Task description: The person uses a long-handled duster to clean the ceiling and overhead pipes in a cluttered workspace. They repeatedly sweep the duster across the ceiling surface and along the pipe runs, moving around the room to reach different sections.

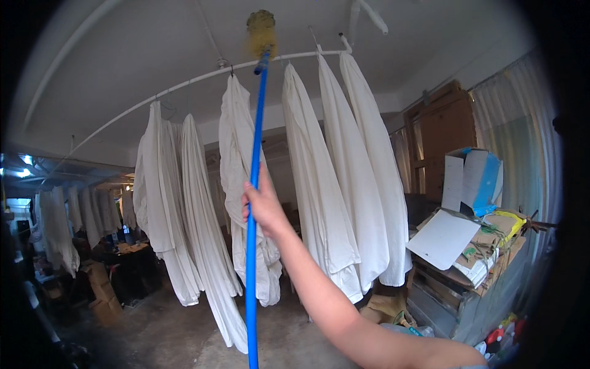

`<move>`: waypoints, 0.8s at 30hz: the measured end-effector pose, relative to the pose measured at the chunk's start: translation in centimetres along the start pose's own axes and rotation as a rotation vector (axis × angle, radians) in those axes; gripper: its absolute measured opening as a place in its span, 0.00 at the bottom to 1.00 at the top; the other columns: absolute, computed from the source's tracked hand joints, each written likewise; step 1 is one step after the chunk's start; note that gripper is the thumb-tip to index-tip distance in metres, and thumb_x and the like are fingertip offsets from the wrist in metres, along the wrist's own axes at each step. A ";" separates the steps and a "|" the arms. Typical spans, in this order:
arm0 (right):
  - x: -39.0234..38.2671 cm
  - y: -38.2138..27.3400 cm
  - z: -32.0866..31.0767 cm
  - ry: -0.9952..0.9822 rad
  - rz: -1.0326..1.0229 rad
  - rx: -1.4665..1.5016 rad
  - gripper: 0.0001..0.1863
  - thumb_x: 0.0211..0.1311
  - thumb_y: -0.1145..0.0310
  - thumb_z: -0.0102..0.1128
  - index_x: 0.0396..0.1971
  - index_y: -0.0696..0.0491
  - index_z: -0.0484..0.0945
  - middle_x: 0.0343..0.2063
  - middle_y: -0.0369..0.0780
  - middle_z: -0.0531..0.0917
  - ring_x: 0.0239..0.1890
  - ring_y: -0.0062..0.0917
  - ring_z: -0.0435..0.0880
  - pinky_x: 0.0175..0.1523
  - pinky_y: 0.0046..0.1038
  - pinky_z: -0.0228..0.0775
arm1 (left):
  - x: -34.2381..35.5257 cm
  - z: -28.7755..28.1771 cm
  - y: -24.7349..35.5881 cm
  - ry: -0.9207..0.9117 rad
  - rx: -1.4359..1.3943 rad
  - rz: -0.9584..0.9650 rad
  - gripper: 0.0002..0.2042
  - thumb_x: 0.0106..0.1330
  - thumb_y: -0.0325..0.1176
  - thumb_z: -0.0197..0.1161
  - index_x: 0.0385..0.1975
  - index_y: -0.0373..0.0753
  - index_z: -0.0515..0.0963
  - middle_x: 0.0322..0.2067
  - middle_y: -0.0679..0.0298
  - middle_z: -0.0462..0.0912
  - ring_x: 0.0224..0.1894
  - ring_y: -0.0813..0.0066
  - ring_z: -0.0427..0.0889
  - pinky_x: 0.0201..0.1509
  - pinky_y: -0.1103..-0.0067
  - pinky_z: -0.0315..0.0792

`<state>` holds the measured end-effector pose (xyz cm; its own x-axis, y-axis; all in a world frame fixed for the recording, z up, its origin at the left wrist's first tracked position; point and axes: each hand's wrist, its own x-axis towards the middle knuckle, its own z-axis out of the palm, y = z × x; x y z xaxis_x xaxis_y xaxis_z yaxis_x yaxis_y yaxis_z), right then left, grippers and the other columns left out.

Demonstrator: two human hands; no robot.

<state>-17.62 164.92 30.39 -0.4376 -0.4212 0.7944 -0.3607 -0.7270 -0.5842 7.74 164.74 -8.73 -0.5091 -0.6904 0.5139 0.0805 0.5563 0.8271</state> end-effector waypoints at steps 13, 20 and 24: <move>13.0 -6.1 -4.6 0.484 -0.094 -0.218 0.26 0.77 0.53 0.40 0.71 0.40 0.52 0.17 0.38 0.70 0.13 0.25 0.71 0.16 0.31 0.68 | 17.3 -6.8 9.2 -0.179 0.019 0.517 0.14 0.69 0.35 0.58 0.51 0.36 0.75 0.32 0.44 0.82 0.34 0.46 0.84 0.37 0.63 0.76; 16.7 -5.0 -3.9 0.645 -0.171 -0.592 0.30 0.75 0.58 0.44 0.74 0.48 0.56 0.23 0.43 0.79 0.12 0.29 0.74 0.16 0.34 0.68 | 13.2 -11.2 -0.5 -0.607 -0.147 0.285 0.23 0.69 0.35 0.61 0.62 0.37 0.67 0.30 0.53 0.80 0.30 0.63 0.81 0.37 0.65 0.75; 18.9 -6.5 -3.6 0.676 -0.327 -0.725 0.30 0.74 0.61 0.46 0.73 0.52 0.57 0.26 0.45 0.80 0.13 0.31 0.76 0.16 0.35 0.70 | 8.1 -13.0 -11.2 -0.516 -0.184 0.152 0.18 0.71 0.41 0.59 0.55 0.37 0.74 0.32 0.53 0.82 0.35 0.62 0.82 0.41 0.64 0.75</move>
<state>-26.51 163.60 48.60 -0.5188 0.2912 0.8037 -0.8547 -0.1567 -0.4949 13.82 146.96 -10.85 -0.8293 -0.2673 0.4908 0.3103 0.5102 0.8021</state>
